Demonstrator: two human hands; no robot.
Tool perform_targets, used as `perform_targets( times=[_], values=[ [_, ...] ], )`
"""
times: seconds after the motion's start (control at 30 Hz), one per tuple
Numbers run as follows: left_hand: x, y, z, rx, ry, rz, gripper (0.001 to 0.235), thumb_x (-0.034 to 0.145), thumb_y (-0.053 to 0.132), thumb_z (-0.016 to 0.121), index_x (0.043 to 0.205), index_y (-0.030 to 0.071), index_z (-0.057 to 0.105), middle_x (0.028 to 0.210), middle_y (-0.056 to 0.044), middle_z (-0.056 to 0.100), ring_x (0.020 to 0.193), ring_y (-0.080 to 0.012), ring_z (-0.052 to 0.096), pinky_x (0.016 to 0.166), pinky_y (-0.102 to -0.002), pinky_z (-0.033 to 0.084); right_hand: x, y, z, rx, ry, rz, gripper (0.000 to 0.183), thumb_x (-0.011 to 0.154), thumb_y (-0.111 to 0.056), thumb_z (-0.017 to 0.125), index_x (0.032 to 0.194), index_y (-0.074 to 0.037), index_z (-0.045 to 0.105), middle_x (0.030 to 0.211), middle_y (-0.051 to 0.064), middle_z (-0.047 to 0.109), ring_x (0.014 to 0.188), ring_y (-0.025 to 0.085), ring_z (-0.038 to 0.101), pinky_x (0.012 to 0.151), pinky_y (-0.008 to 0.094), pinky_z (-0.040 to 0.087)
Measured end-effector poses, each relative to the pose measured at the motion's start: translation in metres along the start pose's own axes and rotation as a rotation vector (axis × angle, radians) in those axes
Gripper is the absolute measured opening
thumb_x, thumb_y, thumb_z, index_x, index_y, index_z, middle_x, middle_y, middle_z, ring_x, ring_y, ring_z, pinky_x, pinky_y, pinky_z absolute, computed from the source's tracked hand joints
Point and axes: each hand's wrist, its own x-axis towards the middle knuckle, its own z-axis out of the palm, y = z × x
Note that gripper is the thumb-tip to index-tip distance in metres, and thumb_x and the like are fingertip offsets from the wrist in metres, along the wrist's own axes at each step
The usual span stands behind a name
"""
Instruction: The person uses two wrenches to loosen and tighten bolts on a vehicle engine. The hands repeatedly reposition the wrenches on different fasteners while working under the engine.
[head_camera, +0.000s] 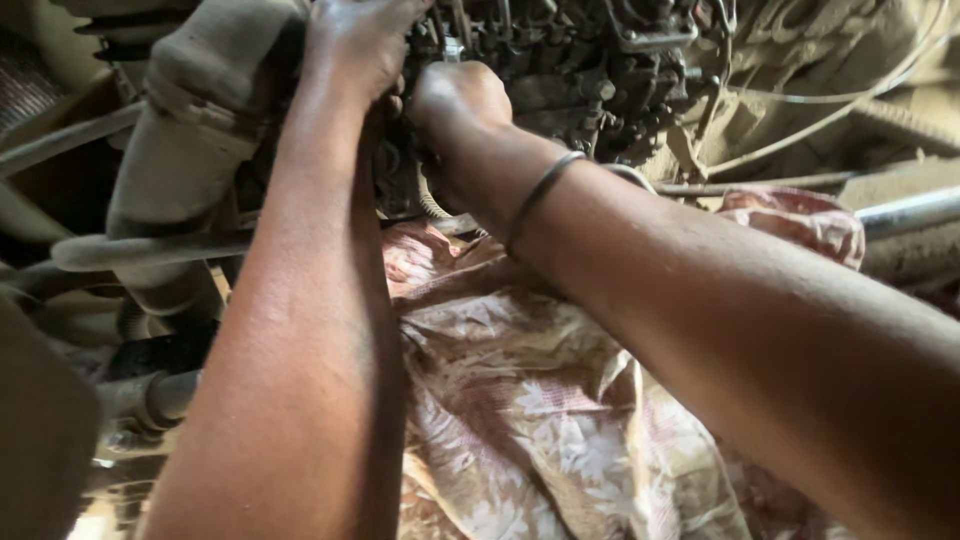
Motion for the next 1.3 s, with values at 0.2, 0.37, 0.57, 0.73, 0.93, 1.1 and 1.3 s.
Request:
perform_targets(
  times=[0.2,0.37,0.57,0.73,0.93,1.1,1.3],
  values=[
    [-0.004,0.039,-0.029,-0.417,-0.196,-0.735,0.051,0.089,0.052,0.080,0.075,0.005,0.067,0.054,-0.003,0.058,0.040,-0.0136,0.056,0.036,-0.033,0.043,-0.012,0.001,0.005,0.212,0.043,0.039,0.030,0.087,-0.022,0.053,0.090,0.001,0.071,0.088,0.017,0.075,0.070,0.027,0.070,0.056,0.045,0.054],
    [0.001,0.044,-0.041,-0.303,-0.268,-0.729,0.059,0.087,0.060,0.076,0.074,0.004,0.069,0.059,-0.003,0.063,0.049,-0.0144,0.061,0.044,-0.037,0.047,-0.026,-0.002,0.014,0.175,0.086,0.046,0.033,0.087,-0.024,0.055,0.091,0.003,0.073,0.091,0.019,0.077,0.074,0.030,0.075,0.062,0.046,0.058],
    [0.008,0.027,-0.035,-0.161,-0.283,-0.548,0.074,0.080,0.077,0.069,0.096,0.004,0.077,0.082,-0.008,0.077,0.076,-0.0190,0.072,0.070,-0.039,0.054,-0.046,-0.010,0.020,0.125,0.090,0.029,0.034,0.085,-0.026,0.057,0.089,0.003,0.074,0.092,0.020,0.079,0.076,0.033,0.079,0.065,0.048,0.062],
    [0.012,0.017,-0.033,-0.069,-0.334,-0.635,0.079,0.077,0.081,0.069,0.100,0.006,0.077,0.087,-0.010,0.076,0.081,-0.0201,0.071,0.076,-0.039,0.054,-0.048,-0.013,0.026,0.072,0.062,-0.007,0.034,0.087,-0.026,0.057,0.090,0.003,0.075,0.088,0.019,0.078,0.072,0.033,0.078,0.063,0.048,0.062],
    [0.002,0.006,-0.017,-0.340,-0.206,-0.574,0.071,0.078,0.072,0.078,0.082,0.002,0.074,0.077,-0.006,0.074,0.068,-0.0121,0.067,0.063,-0.032,0.055,-0.027,-0.002,0.027,0.364,-0.053,0.055,0.033,0.089,-0.023,0.054,0.088,0.006,0.070,0.078,0.020,0.073,0.062,0.033,0.068,0.053,0.050,0.053],
    [-0.009,0.010,-0.020,-0.513,-0.208,-0.594,0.063,0.084,0.068,0.082,0.071,0.009,0.065,0.066,0.002,0.062,0.056,-0.0067,0.059,0.056,-0.025,0.055,0.007,0.013,0.019,0.444,-0.263,0.068,0.023,0.088,-0.013,0.049,0.091,0.004,0.063,0.074,0.016,0.064,0.062,0.031,0.064,0.053,0.051,0.055],
    [-0.007,0.021,-0.027,-0.443,-0.207,-0.623,0.063,0.085,0.068,0.081,0.071,0.009,0.060,0.064,0.002,0.058,0.052,-0.0079,0.053,0.046,-0.029,0.044,0.041,0.012,0.000,0.612,-0.503,0.155,0.025,0.088,-0.014,0.042,0.085,-0.002,0.063,0.074,0.017,0.067,0.062,0.031,0.066,0.058,0.048,0.058]
  ],
)
